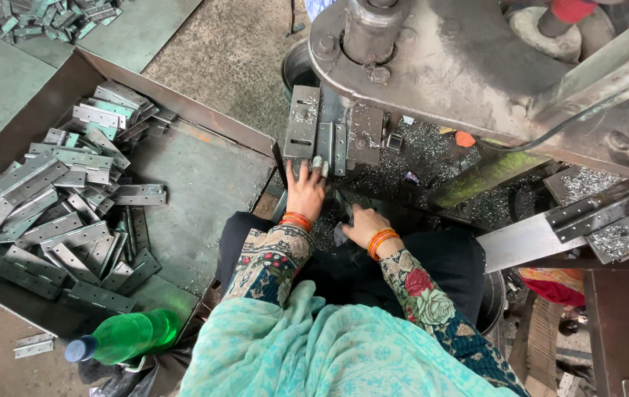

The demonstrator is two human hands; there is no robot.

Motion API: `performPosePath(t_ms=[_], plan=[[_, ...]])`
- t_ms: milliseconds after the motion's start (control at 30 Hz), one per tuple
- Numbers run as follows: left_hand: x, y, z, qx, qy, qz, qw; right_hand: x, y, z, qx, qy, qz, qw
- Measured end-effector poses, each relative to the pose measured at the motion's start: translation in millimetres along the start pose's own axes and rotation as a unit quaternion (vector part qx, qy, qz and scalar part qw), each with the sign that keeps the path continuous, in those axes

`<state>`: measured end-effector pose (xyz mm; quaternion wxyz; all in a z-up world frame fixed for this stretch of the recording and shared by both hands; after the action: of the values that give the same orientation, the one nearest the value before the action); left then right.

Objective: The person repeatedly picks up metal brackets from a bin, places them under a drill press, and operates the machine to drill holes. After each cycle, the person removes the bracket and returns it to the bin, continuing the process with new pieces.

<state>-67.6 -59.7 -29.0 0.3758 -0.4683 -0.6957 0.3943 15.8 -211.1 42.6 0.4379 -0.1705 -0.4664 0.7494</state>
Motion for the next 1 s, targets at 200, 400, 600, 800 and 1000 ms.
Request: performPosePath(t_ms=[200,400,600,800,1000], plan=[[16,-4,-18,-0.103,0.064,-0.02,0.992,-3,-1,2,-0.011,-0.006,-0.005,1.0],[26,-62,-27,-0.18,0.054,0.042,0.981,-8,-3,-8,0.005,-0.016,0.015,1.0],[36,-63,-12,-0.233,-0.206,0.292,0.904,-32,-17,-66,-0.183,-0.098,-0.174,0.963],[44,1,-34,-0.298,-0.253,0.763,0.514,-48,-31,-108,-0.126,-0.123,-0.566,0.805],[78,-15,-46,-0.088,-0.227,0.18,0.953,-23,-53,-86,-0.394,-0.217,-0.217,0.866]])
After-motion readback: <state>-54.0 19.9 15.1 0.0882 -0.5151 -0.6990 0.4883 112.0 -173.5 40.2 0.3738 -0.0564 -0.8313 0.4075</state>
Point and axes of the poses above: each hand's wrist, its own z-axis away from the middle knuckle, its own y-axis out of the palm, x = y × z, the point moved 3 cm from there along -z, towards the middle knuckle, and after that the axes turned 15 degrees about y, right-handed, at the moved point
